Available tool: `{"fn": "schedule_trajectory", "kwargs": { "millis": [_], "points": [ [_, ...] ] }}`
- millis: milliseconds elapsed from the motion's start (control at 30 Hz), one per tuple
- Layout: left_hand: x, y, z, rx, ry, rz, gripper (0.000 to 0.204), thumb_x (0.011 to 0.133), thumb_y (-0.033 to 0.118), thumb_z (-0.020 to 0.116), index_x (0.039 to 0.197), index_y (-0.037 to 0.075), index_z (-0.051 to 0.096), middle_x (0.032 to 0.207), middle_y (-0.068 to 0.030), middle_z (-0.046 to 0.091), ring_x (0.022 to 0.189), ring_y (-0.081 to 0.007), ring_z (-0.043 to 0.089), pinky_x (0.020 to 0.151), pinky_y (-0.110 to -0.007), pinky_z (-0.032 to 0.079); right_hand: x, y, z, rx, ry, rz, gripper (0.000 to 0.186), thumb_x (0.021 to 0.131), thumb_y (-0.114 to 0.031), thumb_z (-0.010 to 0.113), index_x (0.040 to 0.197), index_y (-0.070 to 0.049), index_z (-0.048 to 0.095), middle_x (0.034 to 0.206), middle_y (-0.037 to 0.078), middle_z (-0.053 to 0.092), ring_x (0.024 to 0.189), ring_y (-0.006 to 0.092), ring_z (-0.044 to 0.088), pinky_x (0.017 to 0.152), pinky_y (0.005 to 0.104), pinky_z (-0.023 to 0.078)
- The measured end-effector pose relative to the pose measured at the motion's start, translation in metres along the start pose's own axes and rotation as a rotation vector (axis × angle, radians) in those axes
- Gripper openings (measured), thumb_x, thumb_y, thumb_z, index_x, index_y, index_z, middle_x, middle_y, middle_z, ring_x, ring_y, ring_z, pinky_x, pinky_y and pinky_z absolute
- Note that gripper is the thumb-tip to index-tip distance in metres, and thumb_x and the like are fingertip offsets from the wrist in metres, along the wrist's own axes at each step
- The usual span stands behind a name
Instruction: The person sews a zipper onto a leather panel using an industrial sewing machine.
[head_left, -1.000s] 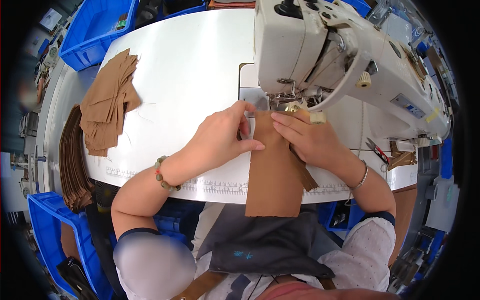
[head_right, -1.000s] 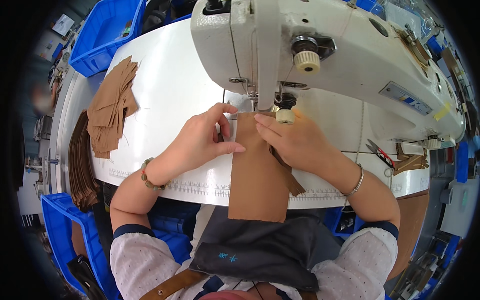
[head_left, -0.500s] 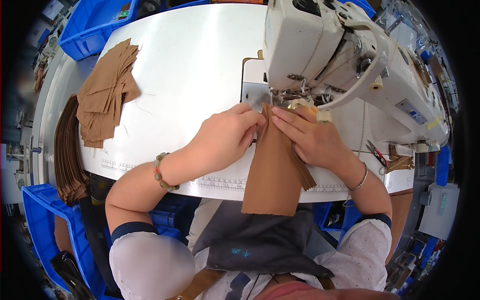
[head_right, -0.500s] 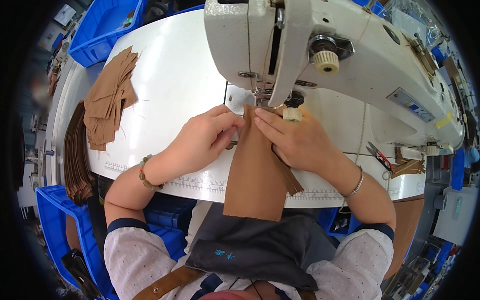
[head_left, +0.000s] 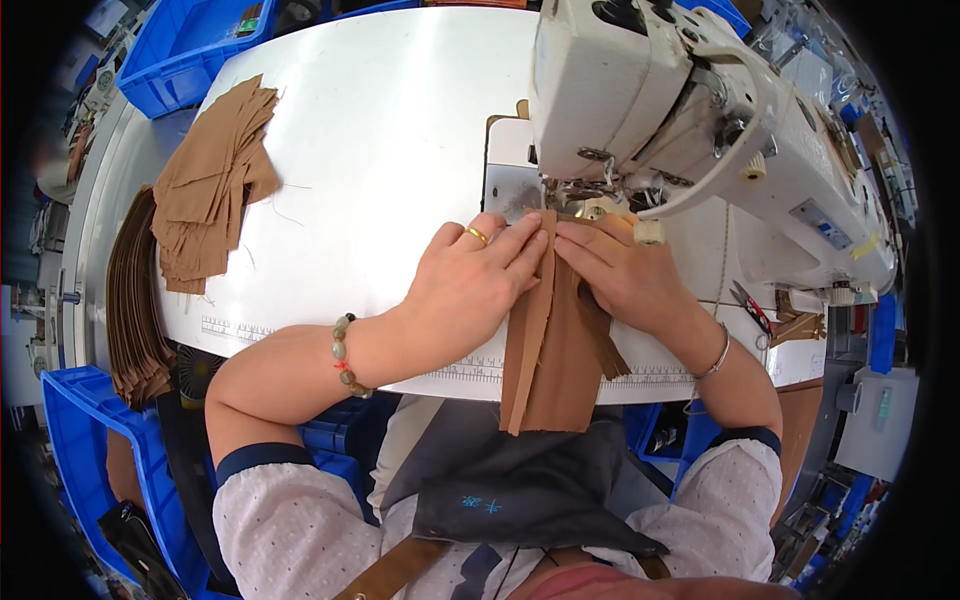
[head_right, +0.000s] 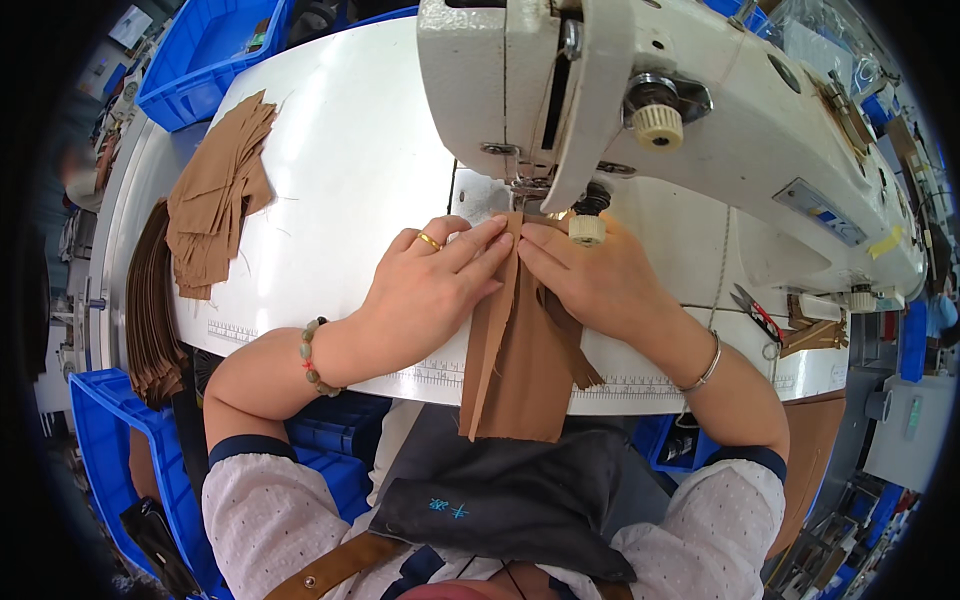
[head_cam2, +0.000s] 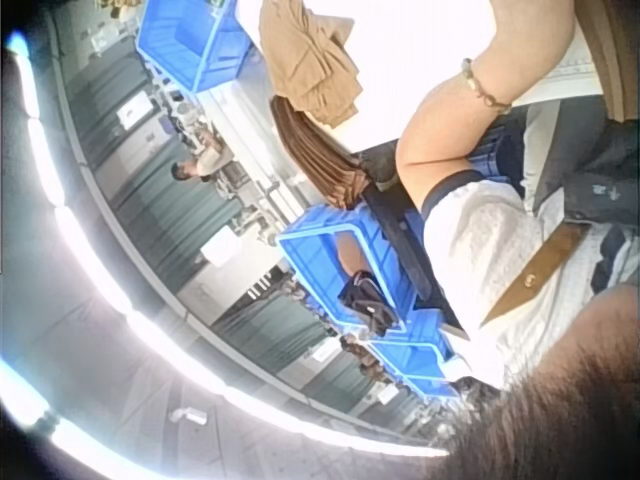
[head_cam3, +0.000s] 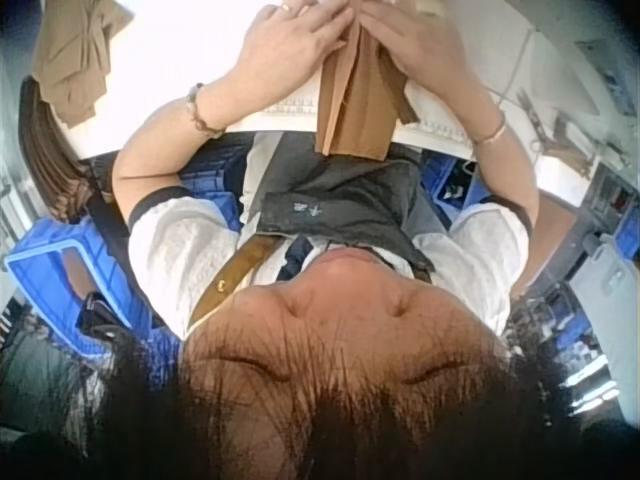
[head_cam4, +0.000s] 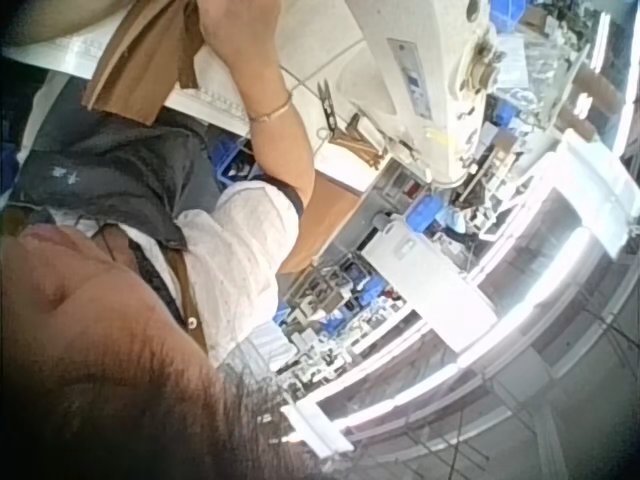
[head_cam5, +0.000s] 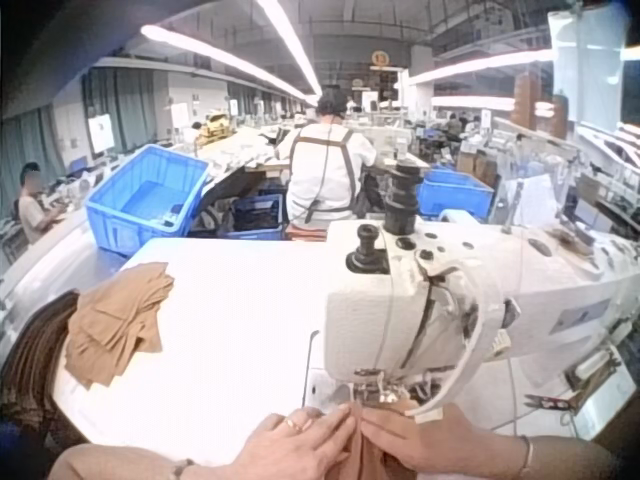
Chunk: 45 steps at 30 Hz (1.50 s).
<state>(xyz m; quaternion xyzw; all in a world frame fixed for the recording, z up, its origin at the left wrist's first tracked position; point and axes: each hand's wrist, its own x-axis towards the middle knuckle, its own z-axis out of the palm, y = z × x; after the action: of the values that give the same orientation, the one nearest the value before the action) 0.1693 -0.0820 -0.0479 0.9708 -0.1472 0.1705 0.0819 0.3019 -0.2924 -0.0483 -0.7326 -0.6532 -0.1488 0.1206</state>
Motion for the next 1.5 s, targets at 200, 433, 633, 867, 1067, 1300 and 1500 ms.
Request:
{"fn": "schedule_trajectory", "kwargs": {
  "millis": [200, 433, 633, 867, 1067, 1300, 1500],
  "points": [
    [0.002, -0.001, 0.000, -0.012, -0.008, 0.005, 0.051, 0.084, 0.022, 0.078, 0.131, 0.006, 0.066, 0.141, -0.0047, 0.065, 0.118, -0.0253, 0.061, 0.089, -0.038, 0.049, 0.004, -0.002, 0.011, 0.039, 0.103, 0.067, 0.037, 0.083, -0.010, 0.066, 0.119, -0.004, 0.072, 0.127, 0.003, 0.070, 0.101, 0.0223, 0.069, 0.073, 0.0359, 0.053],
    [0.003, 0.001, -0.002, 0.038, -0.027, -0.010, 0.053, 0.086, 0.026, 0.078, 0.132, 0.003, 0.065, 0.140, -0.0046, 0.065, 0.119, -0.0238, 0.061, 0.095, -0.038, 0.046, 0.001, 0.003, 0.007, -0.021, 0.075, 0.009, 0.036, 0.082, -0.011, 0.066, 0.117, -0.003, 0.072, 0.126, 0.004, 0.070, 0.106, 0.0210, 0.068, 0.075, 0.0352, 0.053],
    [0.006, 0.000, 0.002, 0.095, -0.015, 0.034, 0.056, 0.090, 0.032, 0.074, 0.138, 0.005, 0.064, 0.142, -0.0044, 0.063, 0.122, -0.0240, 0.058, 0.096, -0.040, 0.045, 0.000, 0.003, 0.006, -0.029, 0.086, 0.047, 0.036, 0.084, -0.009, 0.065, 0.119, -0.004, 0.072, 0.125, 0.006, 0.072, 0.100, 0.0231, 0.071, 0.079, 0.0383, 0.055],
    [0.017, -0.002, 0.005, 0.111, -0.019, -0.013, 0.054, 0.092, 0.032, 0.072, 0.138, 0.005, 0.065, 0.143, -0.0039, 0.063, 0.123, -0.0256, 0.057, 0.098, -0.042, 0.044, -0.006, 0.015, 0.019, -0.057, 0.113, 0.105, 0.039, 0.084, -0.006, 0.065, 0.122, -0.009, 0.072, 0.122, 0.006, 0.074, 0.093, 0.0279, 0.070, 0.082, 0.0401, 0.056],
    [0.018, -0.003, 0.007, 0.085, -0.002, -0.037, 0.051, 0.093, 0.031, 0.071, 0.137, 0.005, 0.065, 0.142, -0.0045, 0.063, 0.124, -0.0259, 0.058, 0.097, -0.041, 0.045, -0.001, 0.018, 0.018, -0.066, 0.143, 0.088, 0.038, 0.084, -0.005, 0.065, 0.121, -0.010, 0.073, 0.123, 0.005, 0.074, 0.095, 0.0288, 0.069, 0.082, 0.0403, 0.056],
    [-0.018, 0.031, -0.017, 0.141, -0.108, 0.188, 0.052, 0.080, 0.014, 0.067, 0.129, -0.004, 0.067, 0.135, -0.0165, 0.067, 0.117, -0.0268, 0.063, 0.089, -0.036, 0.051, -0.002, 0.015, 0.011, -0.027, 0.108, 0.082, 0.038, 0.085, -0.006, 0.065, 0.122, -0.011, 0.073, 0.127, 0.004, 0.072, 0.104, 0.0273, 0.069, 0.088, 0.0401, 0.055],
    [-0.072, 0.076, -0.034, 0.068, -0.018, 0.278, 0.046, 0.075, 0.011, 0.066, 0.117, -0.006, 0.073, 0.125, -0.0220, 0.072, 0.108, -0.0261, 0.067, 0.084, -0.031, 0.054, -0.010, -0.010, -0.014, 0.178, -0.059, -0.191, 0.034, 0.086, -0.010, 0.066, 0.120, -0.012, 0.071, 0.136, 0.010, 0.066, 0.126, 0.0291, 0.061, 0.109, 0.0441, 0.047]
  ]
}}
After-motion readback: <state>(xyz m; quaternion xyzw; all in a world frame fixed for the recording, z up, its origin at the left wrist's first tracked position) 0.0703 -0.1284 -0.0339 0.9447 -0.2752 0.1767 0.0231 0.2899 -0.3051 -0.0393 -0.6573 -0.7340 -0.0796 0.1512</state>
